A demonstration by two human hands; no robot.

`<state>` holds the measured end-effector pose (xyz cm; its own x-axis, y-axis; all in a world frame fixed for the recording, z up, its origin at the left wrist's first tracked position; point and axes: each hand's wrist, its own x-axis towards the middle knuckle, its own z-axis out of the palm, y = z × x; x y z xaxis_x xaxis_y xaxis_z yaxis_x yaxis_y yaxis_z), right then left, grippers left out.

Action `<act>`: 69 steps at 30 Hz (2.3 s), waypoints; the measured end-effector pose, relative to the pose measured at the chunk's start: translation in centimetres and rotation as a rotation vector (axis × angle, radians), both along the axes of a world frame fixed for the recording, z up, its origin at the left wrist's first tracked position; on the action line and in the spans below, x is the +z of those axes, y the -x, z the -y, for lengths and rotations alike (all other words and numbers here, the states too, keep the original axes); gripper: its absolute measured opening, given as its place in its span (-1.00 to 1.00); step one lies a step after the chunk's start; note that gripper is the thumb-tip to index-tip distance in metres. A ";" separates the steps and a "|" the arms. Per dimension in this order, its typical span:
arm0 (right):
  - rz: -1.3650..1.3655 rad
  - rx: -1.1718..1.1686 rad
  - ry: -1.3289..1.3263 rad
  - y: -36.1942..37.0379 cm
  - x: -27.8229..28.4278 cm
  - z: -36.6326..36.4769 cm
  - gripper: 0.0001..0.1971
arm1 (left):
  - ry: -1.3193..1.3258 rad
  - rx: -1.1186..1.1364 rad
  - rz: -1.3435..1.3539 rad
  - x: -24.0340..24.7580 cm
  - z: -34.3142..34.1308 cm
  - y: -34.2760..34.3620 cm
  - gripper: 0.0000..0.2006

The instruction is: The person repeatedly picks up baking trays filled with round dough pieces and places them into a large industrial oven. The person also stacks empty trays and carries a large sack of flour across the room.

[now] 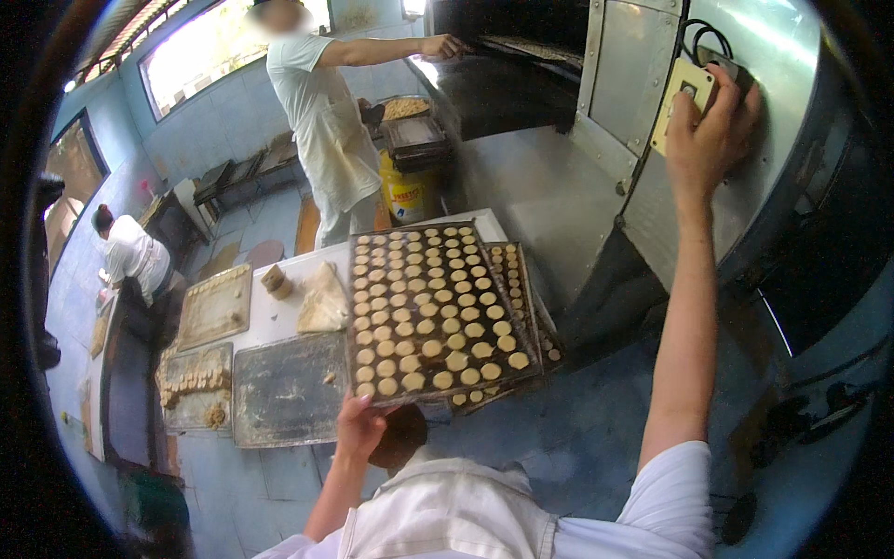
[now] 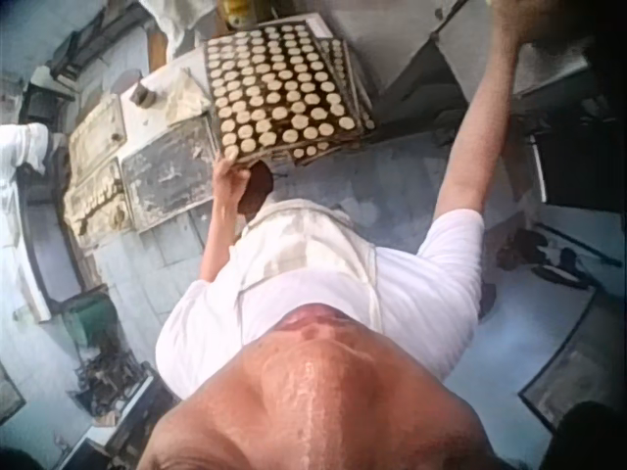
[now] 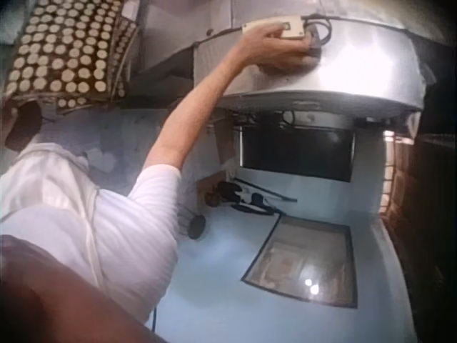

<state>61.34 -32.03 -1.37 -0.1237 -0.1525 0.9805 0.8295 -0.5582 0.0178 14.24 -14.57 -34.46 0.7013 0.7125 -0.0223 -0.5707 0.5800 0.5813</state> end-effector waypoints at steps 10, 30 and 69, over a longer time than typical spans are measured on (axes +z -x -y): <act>-0.021 -0.075 -0.045 -1.5 0.0 0.1 -0.59 | -0.132 0.165 0.150 7.9 -3.4 5.0 -0.39; -0.098 -0.031 0.008 -1.6 -0.4 1.2 -0.21 | -0.002 -0.621 0.582 35.7 -6.8 -5.4 -0.31; -1.085 2.881 0.430 8.7 -21.6 -17.6 -0.90 | -0.249 -0.273 0.553 28.7 -5.6 1.4 -0.42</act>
<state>52.68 -14.41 -22.93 -0.1015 0.7622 0.6393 -0.7304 0.3793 -0.5681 12.79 -8.98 -5.78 0.7180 0.4453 0.5349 -0.6751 0.6324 0.3798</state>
